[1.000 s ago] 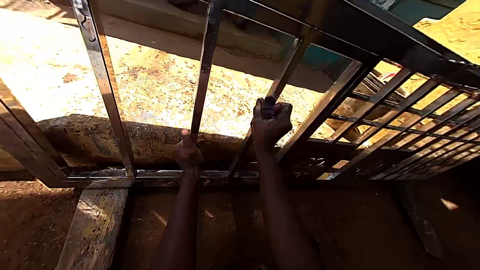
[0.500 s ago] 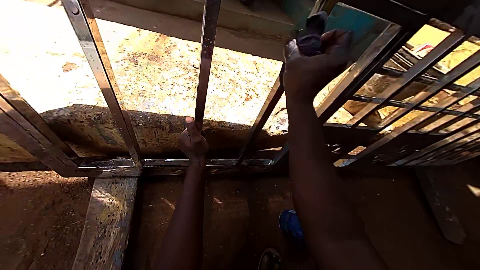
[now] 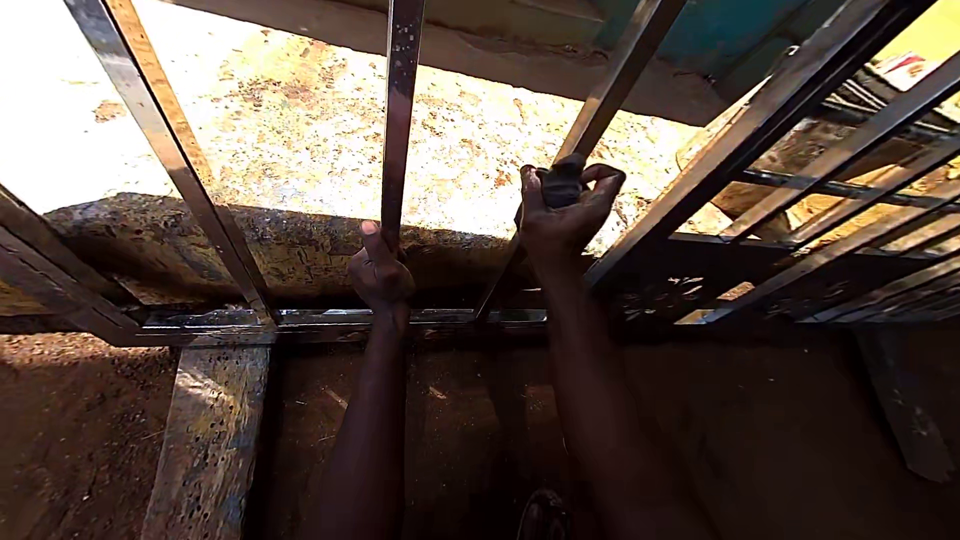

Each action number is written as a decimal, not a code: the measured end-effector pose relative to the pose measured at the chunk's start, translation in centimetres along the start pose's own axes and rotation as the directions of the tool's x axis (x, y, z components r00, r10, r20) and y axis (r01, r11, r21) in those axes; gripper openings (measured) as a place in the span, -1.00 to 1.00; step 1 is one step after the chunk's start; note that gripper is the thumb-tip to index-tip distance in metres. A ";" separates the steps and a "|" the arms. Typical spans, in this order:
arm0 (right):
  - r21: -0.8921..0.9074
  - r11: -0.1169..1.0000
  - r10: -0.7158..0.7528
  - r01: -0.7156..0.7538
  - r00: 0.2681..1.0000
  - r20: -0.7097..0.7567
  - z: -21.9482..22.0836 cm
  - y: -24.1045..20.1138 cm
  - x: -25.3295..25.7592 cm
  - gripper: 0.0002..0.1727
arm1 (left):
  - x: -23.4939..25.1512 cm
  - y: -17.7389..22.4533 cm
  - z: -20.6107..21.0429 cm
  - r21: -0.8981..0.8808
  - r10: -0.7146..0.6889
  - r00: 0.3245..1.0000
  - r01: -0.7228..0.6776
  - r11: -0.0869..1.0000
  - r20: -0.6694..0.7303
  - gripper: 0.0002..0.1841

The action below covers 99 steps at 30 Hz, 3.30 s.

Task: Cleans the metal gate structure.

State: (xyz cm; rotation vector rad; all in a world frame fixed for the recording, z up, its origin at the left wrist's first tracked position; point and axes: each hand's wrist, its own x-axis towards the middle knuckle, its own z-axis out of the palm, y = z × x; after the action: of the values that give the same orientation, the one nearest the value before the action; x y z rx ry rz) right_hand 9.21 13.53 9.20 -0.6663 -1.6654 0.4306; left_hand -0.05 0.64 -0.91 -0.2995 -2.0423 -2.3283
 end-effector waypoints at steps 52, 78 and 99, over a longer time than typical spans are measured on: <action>-0.038 0.999 -0.039 0.038 0.998 -0.040 1.4 -5.6 7.5 -0.49 | -0.7 0.5 0.6 -0.043 -0.021 0.996 0.017 0.999 -0.091 -0.39; -0.534 0.842 0.237 -0.074 0.940 0.244 -2.1 8.9 -21.5 -0.26 | -0.1 0.6 0.1 -0.026 -0.024 1.000 0.023 0.999 -0.016 -0.37; -0.009 0.661 0.689 -0.750 0.603 0.403 -6.7 5.4 -17.2 -0.49 | 0.1 0.8 0.2 -0.176 -0.059 0.998 0.060 0.983 0.010 -0.43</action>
State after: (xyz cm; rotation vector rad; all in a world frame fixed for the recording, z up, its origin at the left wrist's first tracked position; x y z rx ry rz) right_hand 18.58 6.16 -5.91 -1.1988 -1.6180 1.3527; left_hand 0.00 0.76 -0.08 -0.2512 -1.8749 -2.5519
